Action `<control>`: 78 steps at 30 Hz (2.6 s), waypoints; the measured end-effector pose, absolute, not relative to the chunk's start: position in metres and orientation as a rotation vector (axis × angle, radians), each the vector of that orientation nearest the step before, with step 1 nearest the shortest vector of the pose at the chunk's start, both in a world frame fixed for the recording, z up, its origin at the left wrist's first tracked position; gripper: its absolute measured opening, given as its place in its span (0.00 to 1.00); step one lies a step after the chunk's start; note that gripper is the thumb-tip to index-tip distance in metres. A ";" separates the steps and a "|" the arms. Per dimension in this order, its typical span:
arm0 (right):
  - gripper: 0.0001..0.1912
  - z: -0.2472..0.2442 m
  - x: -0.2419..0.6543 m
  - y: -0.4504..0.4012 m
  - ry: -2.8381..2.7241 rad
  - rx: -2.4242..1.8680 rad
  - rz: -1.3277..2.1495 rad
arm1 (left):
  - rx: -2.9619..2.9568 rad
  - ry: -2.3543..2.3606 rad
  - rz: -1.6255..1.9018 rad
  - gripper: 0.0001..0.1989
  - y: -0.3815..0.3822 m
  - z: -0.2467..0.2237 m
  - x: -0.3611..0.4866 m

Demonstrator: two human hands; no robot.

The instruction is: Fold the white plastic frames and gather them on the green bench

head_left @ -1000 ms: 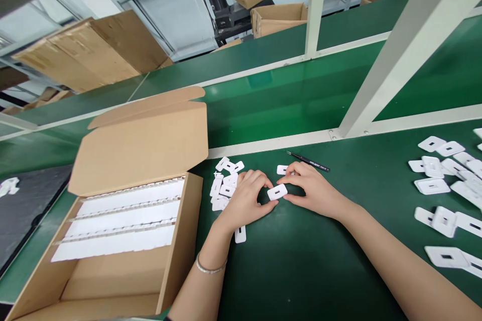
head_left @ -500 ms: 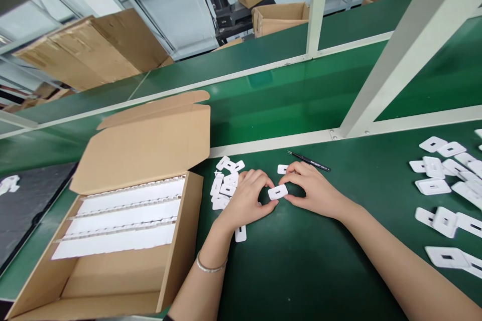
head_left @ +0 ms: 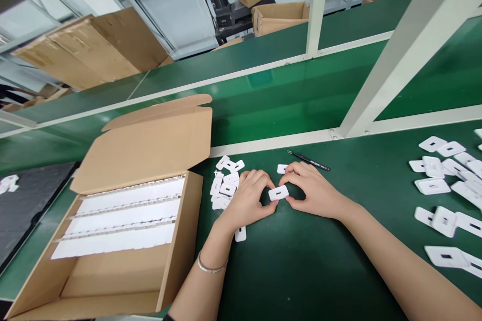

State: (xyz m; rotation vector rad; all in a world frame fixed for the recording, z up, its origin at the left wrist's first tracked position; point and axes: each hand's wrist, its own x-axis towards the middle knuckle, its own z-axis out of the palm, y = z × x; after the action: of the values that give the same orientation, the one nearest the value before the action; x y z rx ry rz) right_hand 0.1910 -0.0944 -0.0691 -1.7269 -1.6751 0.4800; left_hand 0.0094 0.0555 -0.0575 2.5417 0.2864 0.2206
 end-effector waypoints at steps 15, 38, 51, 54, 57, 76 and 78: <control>0.06 -0.067 0.190 -0.093 -1.660 -1.766 0.497 | 2.636 0.251 0.398 0.10 0.055 -0.062 0.012; 0.02 -0.073 0.188 -0.091 -1.643 -1.759 0.421 | 2.506 0.284 0.345 0.03 0.055 -0.066 0.014; 0.02 -0.074 0.188 -0.091 -1.625 -1.744 0.427 | 2.492 0.285 0.380 0.03 0.054 -0.066 0.014; 0.04 -0.074 0.188 -0.091 -1.622 -1.735 0.423 | 2.498 0.268 0.399 0.02 0.054 -0.066 0.015; 0.05 -0.075 0.188 -0.090 -1.624 -1.738 0.414 | 2.501 0.253 0.402 0.03 0.053 -0.066 0.016; 0.04 -0.075 0.189 -0.091 -1.612 -1.705 0.452 | 2.499 0.244 0.405 0.05 0.052 -0.068 0.016; 0.04 -0.075 0.189 -0.091 -1.613 -1.708 0.456 | 2.493 0.243 0.406 0.03 0.052 -0.068 0.016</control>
State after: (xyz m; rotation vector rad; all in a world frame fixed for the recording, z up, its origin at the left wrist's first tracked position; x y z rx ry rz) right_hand 0.1893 -0.0912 -0.0750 -1.7076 -1.6134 0.4558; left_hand 0.0162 0.0518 -0.0676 2.4930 0.2431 0.4060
